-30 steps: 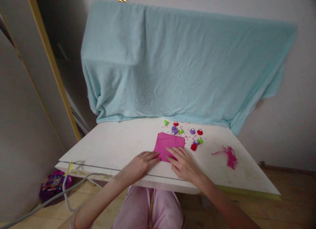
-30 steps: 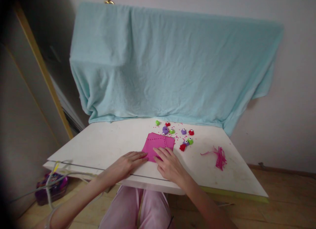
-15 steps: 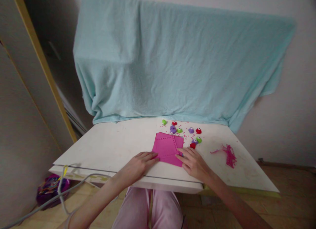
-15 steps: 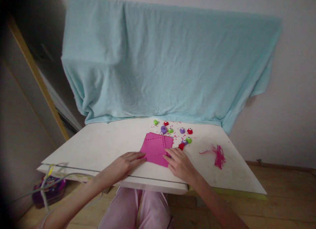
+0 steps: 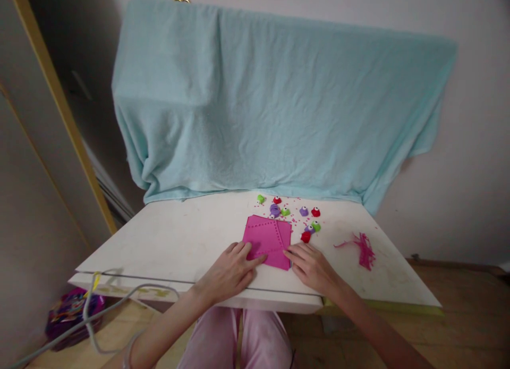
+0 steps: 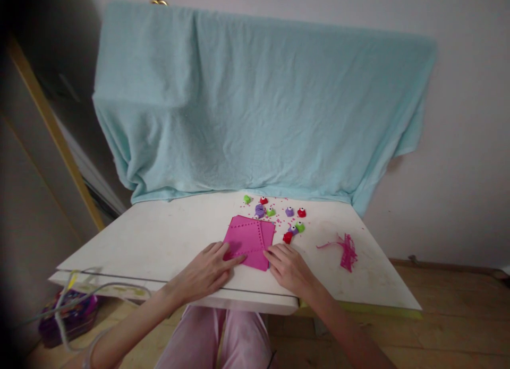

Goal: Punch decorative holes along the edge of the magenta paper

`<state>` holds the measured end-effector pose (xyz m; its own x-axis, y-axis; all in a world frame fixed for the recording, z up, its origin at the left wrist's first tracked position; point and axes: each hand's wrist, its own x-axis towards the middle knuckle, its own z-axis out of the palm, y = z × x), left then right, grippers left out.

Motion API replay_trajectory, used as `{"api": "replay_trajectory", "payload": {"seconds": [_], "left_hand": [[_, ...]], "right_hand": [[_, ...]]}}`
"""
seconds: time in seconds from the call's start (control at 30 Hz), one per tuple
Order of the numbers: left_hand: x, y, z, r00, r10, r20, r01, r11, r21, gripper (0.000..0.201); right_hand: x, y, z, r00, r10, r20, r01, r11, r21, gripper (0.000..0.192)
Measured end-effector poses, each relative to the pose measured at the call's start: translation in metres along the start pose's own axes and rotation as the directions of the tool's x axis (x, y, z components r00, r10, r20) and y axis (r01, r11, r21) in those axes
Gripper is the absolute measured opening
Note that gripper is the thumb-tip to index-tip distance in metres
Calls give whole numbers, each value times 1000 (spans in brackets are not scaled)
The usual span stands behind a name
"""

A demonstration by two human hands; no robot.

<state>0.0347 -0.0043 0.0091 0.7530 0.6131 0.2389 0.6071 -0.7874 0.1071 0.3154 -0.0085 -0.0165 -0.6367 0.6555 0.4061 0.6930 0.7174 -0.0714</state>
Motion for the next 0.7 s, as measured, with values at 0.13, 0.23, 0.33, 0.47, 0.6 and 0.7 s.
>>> {"api": "replay_trajectory", "payload": {"seconds": [0.13, 0.23, 0.33, 0.47, 0.6, 0.7], "left_hand": [[4, 3, -1, 1000, -6, -12, 6, 1000, 11, 41], [1, 0, -3, 1000, -1, -12, 1, 1000, -1, 39], [-4, -4, -6, 1000, 16, 0, -16, 1000, -12, 38], [-11, -13, -10, 998, 42, 45, -41, 999, -17, 37], [-19, -25, -12, 994, 79, 81, -76, 996, -38, 40], [-23, -31, -13, 989, 121, 83, -116, 991, -65, 42]], "right_hand": [[-1, -4, -1, 1000, 13, -20, -13, 1000, -7, 39], [-2, -7, -1, 999, 21, -30, -21, 1000, -11, 39], [-3, -8, 0, 999, 29, -25, -29, 1000, -11, 39], [-3, -9, 3, 999, 45, -25, -45, 999, -1, 38], [-3, -9, 2, 998, 54, -26, -54, 998, 13, 37], [-3, -9, 0, 998, 62, -22, -61, 997, 35, 36]]}}
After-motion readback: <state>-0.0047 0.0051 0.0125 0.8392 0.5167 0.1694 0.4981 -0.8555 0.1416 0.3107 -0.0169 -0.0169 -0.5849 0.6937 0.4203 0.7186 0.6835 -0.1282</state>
